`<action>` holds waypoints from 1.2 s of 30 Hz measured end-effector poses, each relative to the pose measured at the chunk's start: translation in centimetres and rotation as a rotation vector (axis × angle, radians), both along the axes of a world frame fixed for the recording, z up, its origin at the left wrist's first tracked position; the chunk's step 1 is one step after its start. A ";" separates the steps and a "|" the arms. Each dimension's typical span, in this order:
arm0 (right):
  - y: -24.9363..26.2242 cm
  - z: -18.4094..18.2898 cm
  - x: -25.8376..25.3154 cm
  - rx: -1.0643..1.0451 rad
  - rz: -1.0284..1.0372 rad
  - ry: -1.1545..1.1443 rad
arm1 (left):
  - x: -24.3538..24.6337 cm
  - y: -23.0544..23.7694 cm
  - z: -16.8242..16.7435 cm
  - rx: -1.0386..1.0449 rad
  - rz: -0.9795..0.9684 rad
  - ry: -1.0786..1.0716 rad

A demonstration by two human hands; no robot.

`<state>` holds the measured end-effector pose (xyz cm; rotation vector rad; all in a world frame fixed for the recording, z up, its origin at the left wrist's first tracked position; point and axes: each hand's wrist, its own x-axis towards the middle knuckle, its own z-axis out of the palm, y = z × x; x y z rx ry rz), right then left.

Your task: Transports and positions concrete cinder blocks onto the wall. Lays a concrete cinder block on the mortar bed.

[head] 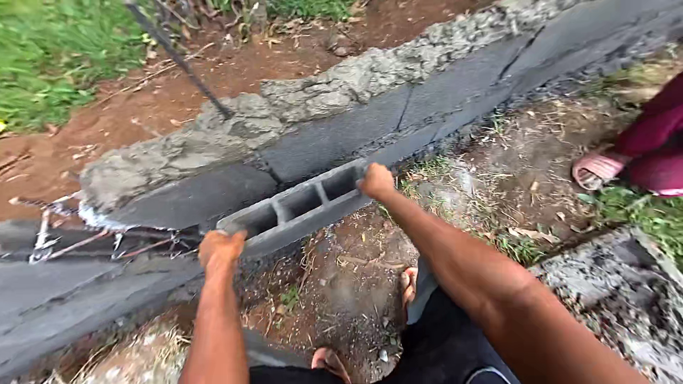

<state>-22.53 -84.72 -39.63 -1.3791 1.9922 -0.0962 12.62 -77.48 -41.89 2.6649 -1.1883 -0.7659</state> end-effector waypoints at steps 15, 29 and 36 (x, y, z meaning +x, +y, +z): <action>-0.5 -3.0 0.3 0.153 0.006 -0.001 | -0.8 -0.3 -2.5 0.124 0.043 -0.037; -4.7 -0.7 -0.7 -0.126 0.122 0.020 | -1.2 -1.8 4.1 -0.082 0.103 -0.042; -6.0 -1.7 -1.2 -0.219 0.191 0.041 | -1.5 -2.8 4.0 -0.109 0.207 0.050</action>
